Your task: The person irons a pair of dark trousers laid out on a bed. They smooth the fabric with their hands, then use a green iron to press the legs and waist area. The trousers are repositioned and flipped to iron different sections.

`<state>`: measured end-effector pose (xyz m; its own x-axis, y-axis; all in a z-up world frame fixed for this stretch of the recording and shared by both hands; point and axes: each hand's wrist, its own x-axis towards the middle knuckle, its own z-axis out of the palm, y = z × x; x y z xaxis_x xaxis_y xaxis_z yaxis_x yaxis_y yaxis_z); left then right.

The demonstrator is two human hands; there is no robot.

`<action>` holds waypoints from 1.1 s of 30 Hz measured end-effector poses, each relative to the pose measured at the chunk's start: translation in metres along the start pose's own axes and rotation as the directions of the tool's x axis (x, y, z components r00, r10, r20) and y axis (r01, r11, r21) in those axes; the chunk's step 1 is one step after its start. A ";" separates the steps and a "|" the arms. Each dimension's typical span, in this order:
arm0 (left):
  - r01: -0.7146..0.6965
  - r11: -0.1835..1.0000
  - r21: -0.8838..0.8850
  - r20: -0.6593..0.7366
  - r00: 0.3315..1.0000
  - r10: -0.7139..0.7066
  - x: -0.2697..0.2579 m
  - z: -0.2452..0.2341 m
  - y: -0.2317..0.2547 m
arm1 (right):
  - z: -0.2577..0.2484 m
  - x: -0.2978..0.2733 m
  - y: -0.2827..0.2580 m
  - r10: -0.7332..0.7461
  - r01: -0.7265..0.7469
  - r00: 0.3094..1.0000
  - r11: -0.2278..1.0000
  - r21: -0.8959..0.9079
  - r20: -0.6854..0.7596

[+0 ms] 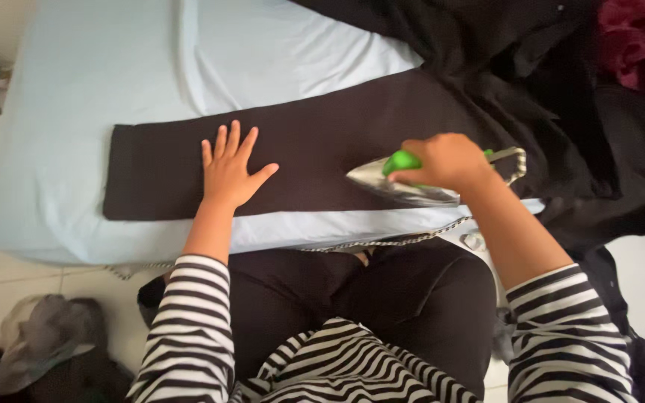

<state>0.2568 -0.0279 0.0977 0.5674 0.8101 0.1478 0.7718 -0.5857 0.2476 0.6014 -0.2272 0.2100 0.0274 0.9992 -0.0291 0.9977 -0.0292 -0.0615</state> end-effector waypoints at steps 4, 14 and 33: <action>0.005 1.000 0.012 0.028 1.000 -0.005 -0.002 -0.004 -0.014 | 0.010 0.005 -0.055 -0.181 0.181 0.983 0.983 -0.035 0.017; 0.152 0.981 0.122 -0.003 0.988 -0.153 -0.059 -0.054 -0.132 | 0.008 0.039 -0.042 0.233 -0.233 0.968 0.973 0.011 -0.095; 0.120 0.984 0.132 -0.179 0.979 -0.096 -0.096 -0.046 -0.223 | 0.036 0.124 -0.283 -0.334 0.335 0.942 0.937 0.098 -0.028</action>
<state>0.0173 0.0259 0.0728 0.4303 0.8539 0.2927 0.8653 -0.4825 0.1354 0.3203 -0.0964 0.1881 -0.3059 0.9518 0.0209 0.9379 0.3050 -0.1655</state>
